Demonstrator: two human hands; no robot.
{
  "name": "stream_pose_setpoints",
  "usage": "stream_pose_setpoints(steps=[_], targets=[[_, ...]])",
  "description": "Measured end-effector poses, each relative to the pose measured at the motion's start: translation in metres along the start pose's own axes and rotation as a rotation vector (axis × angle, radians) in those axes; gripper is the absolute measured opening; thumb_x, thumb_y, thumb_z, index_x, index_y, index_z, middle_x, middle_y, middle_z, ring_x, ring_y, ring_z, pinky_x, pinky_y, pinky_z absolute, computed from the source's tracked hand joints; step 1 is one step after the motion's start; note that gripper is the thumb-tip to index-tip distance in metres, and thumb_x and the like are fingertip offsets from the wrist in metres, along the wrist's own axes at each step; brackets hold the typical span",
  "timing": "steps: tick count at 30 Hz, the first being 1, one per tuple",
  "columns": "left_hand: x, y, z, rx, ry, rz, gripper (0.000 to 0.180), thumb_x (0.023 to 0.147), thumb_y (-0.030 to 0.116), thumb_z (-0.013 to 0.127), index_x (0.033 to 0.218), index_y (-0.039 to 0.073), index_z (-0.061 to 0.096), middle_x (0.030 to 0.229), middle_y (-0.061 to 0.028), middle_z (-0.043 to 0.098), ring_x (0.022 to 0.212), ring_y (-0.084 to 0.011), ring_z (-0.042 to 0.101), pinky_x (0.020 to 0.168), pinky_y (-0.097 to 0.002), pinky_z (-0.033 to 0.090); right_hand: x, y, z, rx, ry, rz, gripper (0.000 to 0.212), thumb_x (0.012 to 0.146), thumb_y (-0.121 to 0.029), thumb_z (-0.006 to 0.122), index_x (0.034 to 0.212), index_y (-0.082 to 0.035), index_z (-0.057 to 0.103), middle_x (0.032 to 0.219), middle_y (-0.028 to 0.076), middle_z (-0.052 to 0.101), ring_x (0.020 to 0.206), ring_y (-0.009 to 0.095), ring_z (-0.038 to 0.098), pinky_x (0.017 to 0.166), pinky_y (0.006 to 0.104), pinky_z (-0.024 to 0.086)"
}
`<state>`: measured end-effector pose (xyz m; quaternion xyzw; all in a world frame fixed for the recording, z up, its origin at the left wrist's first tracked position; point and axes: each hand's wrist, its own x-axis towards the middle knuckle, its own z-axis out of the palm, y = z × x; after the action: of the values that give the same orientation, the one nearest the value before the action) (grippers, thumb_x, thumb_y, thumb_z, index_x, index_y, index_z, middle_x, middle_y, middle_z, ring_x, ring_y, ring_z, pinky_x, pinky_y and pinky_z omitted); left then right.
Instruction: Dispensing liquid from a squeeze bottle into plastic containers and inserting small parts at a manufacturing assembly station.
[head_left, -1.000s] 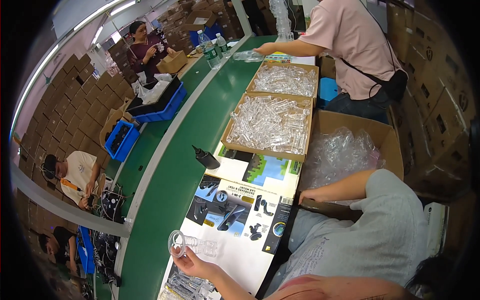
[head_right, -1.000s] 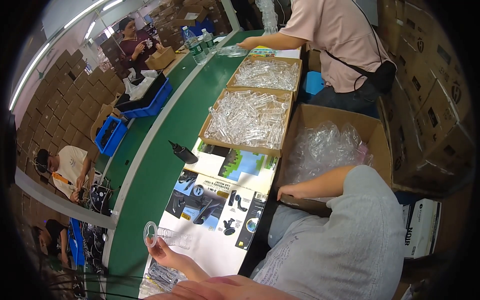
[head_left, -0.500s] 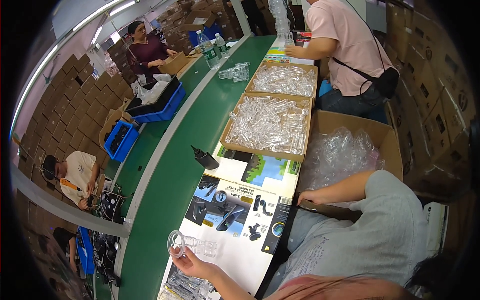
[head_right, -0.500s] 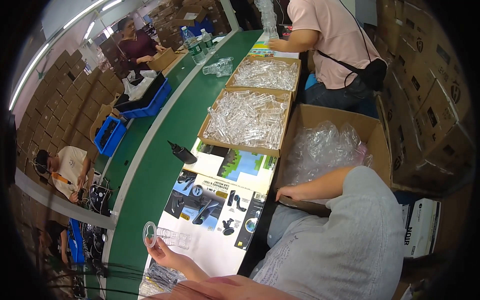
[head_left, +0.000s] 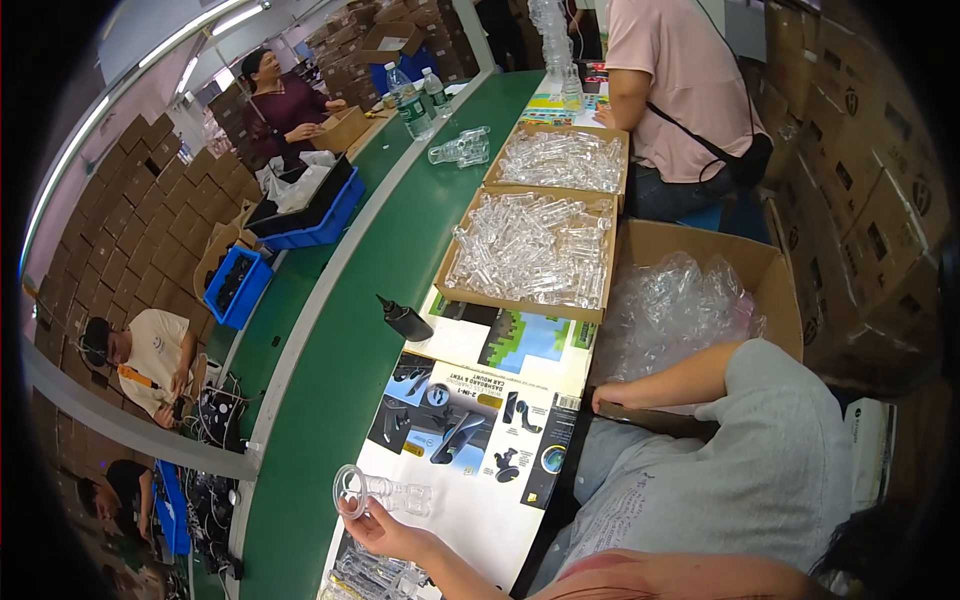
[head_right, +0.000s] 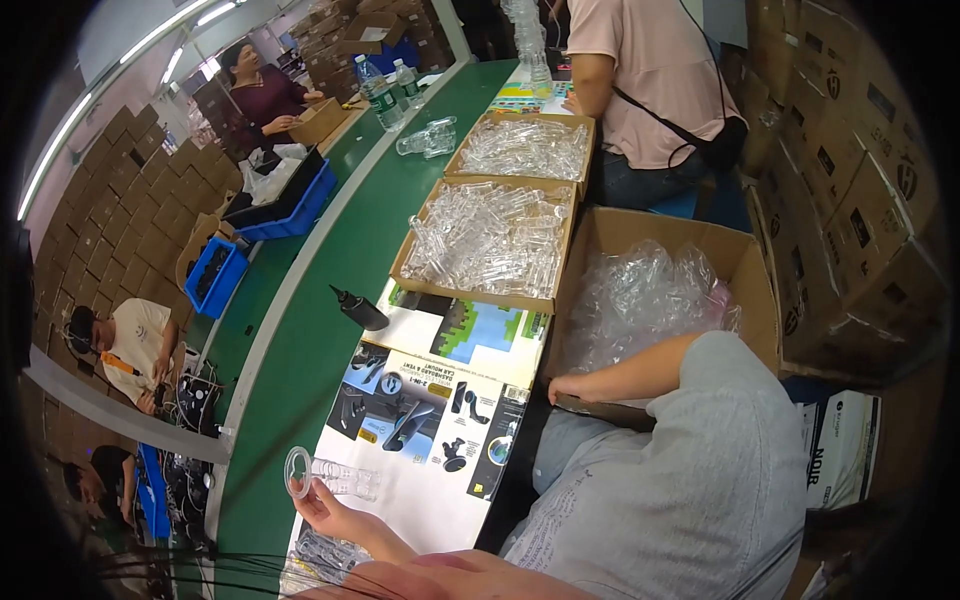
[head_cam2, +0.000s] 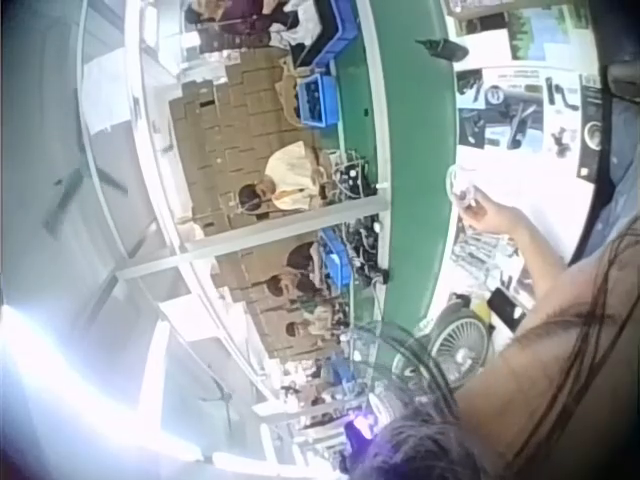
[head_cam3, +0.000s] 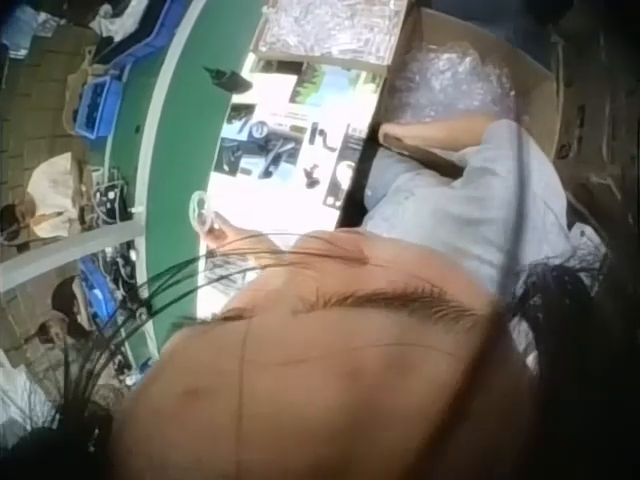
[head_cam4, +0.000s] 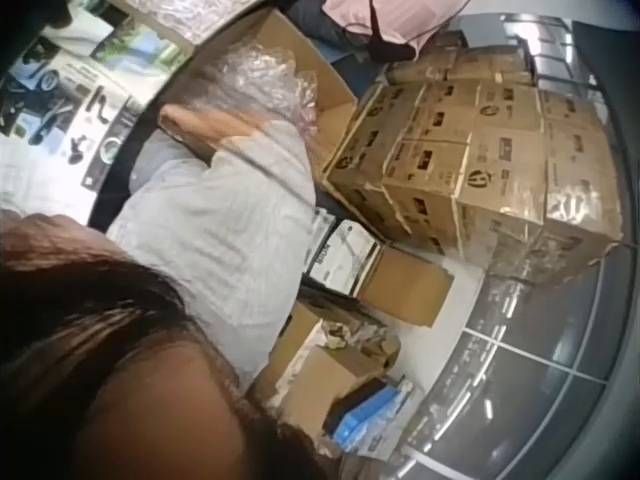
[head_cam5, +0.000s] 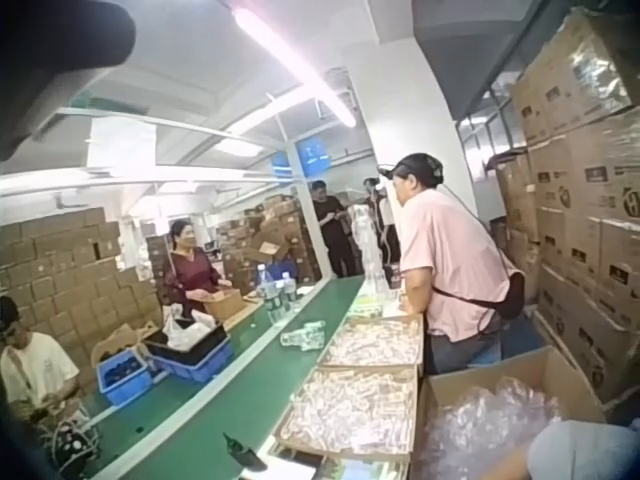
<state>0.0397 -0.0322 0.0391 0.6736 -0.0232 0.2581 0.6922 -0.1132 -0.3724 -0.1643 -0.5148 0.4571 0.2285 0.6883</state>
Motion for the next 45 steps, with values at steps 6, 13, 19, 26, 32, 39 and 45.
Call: stream_pose_setpoints(steps=[6,13,19,26,32,39,45], targets=[[0.001,-0.004,-0.003,0.048,0.017,-0.002,0.037,0.084,0.004,0.054,0.119,-0.004,0.045,0.118,-0.0119,0.049,0.108,-0.019,0.048,0.091,-0.0312,0.039,-0.012,-0.006,0.006,-0.055,0.063,-0.058,0.014,0.056,-0.017,0.061,0.049,-0.011,0.05,0.054,0.005,0.049,0.046,0.016,0.044,0.042,0.0306,0.033],[-0.001,0.001,0.001,0.036,0.004,0.005,0.037,0.085,0.005,0.053,0.119,-0.004,0.045,0.118,-0.0117,0.049,0.108,-0.0193,0.048,0.092,-0.0318,0.038,0.006,0.001,-0.014,-0.005,-0.137,-0.067,0.012,0.059,-0.018,0.058,0.051,-0.009,0.055,0.049,0.007,0.051,0.04,0.019,0.047,0.039,0.0312,0.038],[0.002,-0.008,-0.002,0.028,0.034,0.087,0.036,0.085,0.005,0.055,0.119,-0.002,0.048,0.105,-0.0088,0.053,0.094,-0.015,0.049,0.083,-0.027,0.041,-0.004,-0.004,-0.011,0.021,-0.13,-0.059,0.012,0.059,-0.018,0.058,0.053,-0.008,0.055,0.05,0.007,0.051,0.039,0.019,0.047,0.039,0.0311,0.038],[0.001,-0.005,-0.004,0.02,0.023,0.0,0.035,0.084,0.003,0.053,0.118,-0.003,0.046,0.118,-0.0111,0.05,0.109,-0.019,0.047,0.092,-0.0319,0.038,-0.015,-0.008,-0.005,-0.005,-0.11,-0.091,0.013,0.06,-0.019,0.058,0.053,-0.008,0.055,0.049,0.007,0.051,0.039,0.019,0.046,0.038,0.0314,0.036],[0.001,-0.004,-0.002,0.019,0.01,0.003,0.033,0.084,0.003,0.053,0.116,-0.003,0.046,0.117,-0.011,0.05,0.109,-0.019,0.047,0.092,-0.0322,0.037,-0.018,-0.007,-0.007,0.016,-0.09,-0.097,0.012,0.06,-0.018,0.058,0.053,-0.008,0.055,0.049,0.007,0.051,0.039,0.019,0.045,0.038,0.0309,0.036],[0.0,-0.002,-0.002,0.005,0.017,0.003,0.033,0.084,0.003,0.053,0.115,-0.003,0.046,0.116,-0.0112,0.05,0.108,-0.0191,0.047,0.092,-0.0322,0.037,-0.009,-0.005,-0.009,0.016,-0.095,-0.073,0.011,0.059,-0.017,0.059,0.053,-0.008,0.056,0.05,0.006,0.052,0.04,0.018,0.046,0.038,0.0304,0.036],[0.0,-0.003,-0.002,0.021,0.014,0.011,0.034,0.084,0.004,0.053,0.117,-0.003,0.046,0.117,-0.0115,0.05,0.108,-0.0192,0.047,0.091,-0.032,0.038,-0.007,-0.004,-0.012,0.011,-0.1,-0.085,0.011,0.059,-0.017,0.059,0.052,-0.008,0.055,0.05,0.006,0.052,0.04,0.018,0.047,0.038,0.0304,0.036]])
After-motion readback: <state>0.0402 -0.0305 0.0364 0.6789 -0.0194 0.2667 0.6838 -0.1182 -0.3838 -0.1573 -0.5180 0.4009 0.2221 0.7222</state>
